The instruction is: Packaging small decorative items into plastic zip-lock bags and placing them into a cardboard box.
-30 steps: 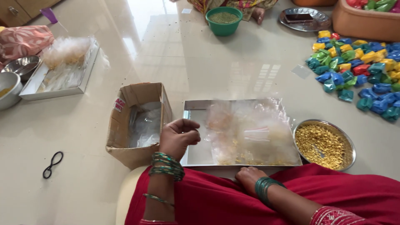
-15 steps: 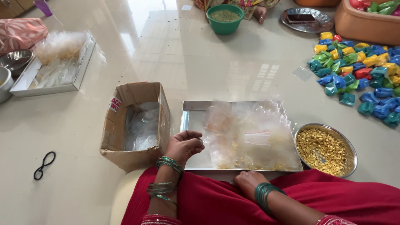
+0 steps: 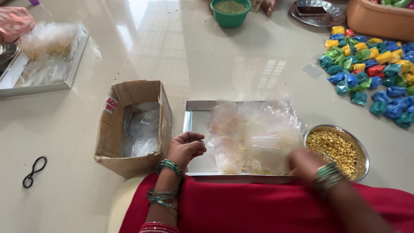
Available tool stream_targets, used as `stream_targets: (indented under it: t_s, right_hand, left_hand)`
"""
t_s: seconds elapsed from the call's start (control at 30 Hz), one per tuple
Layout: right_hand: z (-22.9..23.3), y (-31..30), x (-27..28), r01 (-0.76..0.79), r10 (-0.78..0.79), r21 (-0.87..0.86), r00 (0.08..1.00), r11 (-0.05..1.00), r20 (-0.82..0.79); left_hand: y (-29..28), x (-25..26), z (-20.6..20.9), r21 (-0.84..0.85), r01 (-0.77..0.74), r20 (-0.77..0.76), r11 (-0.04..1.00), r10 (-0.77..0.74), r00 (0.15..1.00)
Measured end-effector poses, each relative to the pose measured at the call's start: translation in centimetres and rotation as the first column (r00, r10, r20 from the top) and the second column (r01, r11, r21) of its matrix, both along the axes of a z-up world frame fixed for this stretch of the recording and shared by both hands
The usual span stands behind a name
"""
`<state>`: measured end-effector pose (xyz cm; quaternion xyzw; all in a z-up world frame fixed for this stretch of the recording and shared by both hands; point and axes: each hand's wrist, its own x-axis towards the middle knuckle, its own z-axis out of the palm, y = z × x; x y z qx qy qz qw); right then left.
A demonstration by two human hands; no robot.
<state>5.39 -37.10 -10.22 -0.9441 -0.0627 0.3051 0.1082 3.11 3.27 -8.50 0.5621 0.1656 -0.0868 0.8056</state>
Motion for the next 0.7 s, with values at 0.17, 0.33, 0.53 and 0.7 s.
stream_targets:
  t_s: [0.17, 0.33, 0.53, 0.7]
  right_hand:
    - [5.6, -7.5, 1.6, 0.335, -0.226, -0.296, 0.91, 0.895, 0.347]
    - [5.9, 3.7, -2.5, 0.043, -0.059, 0.132, 0.991, 0.99, 0.121]
    - [3.4, 8.6, -6.5, -0.478, 0.562, 0.387, 0.815, 0.789, -0.14]
    - [3.1, 8.4, -5.3, -0.404, 0.469, 0.282, 0.855, 0.87, -0.221]
  left_hand:
    - [-0.3, 0.5, 0.3, -0.002, 0.045, 0.013, 0.999, -0.045, 0.999]
    - [-0.2, 0.2, 0.1, 0.012, 0.052, 0.008, 0.999, -0.052, 0.999]
    - [-0.1, 0.4, -0.5, -0.003, 0.057, 0.013, 0.998, -0.056, 0.998]
    - [-0.3, 0.4, 0.3, 0.008, 0.078, 0.018, 0.997, -0.078, 0.997]
